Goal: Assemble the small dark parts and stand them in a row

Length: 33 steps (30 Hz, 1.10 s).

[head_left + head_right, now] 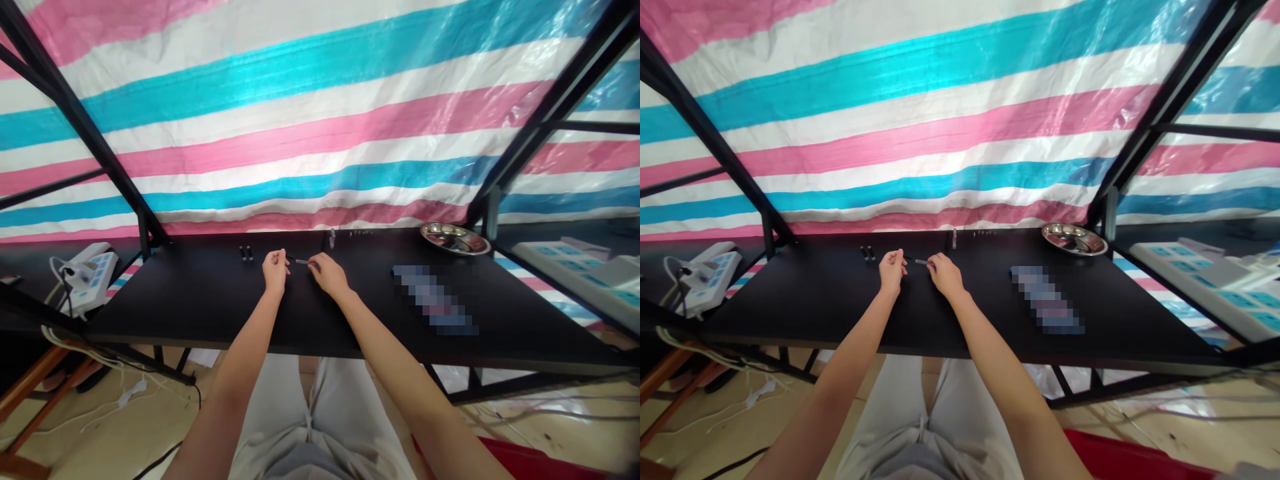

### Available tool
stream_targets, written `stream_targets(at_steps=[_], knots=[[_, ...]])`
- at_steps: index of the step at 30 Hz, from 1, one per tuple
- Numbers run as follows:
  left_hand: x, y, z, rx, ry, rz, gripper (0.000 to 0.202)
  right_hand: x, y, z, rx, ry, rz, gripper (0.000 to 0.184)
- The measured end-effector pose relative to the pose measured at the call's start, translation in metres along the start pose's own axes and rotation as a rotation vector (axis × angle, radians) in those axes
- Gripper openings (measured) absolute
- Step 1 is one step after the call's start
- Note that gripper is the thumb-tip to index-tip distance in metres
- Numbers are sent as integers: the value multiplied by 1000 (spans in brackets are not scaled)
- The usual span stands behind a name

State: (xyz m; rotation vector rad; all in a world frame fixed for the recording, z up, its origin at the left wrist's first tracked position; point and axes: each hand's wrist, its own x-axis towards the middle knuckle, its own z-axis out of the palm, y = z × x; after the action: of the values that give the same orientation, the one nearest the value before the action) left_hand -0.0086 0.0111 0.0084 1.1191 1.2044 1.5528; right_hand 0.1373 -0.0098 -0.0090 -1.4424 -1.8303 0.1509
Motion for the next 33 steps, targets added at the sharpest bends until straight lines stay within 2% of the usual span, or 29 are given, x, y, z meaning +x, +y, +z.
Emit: stream_targets(at_steps=[2,5,9,13,18,23,33], knots=[[0,1,0,1,-4,2,28,1,0,-1,27,62,8,16],[-1,1,0,8,-75,-8,30,3,-1,1,200,121,28,18],[-4,0,2,33,-241,-24,32,4,-4,6,436,61,45,21],[-7,2,2,42,-331,-31,29,4,-4,9,495,-8,50,20],[-7,4,1,19,-361,-69,23,2,-1,10,456,-77,-10,19],[-6,4,1,31,-339,-95,17,0,-4,8,261,-131,-109,22],[-5,2,1,57,-340,-137,14,1,-8,-2,43,-220,-159,25]])
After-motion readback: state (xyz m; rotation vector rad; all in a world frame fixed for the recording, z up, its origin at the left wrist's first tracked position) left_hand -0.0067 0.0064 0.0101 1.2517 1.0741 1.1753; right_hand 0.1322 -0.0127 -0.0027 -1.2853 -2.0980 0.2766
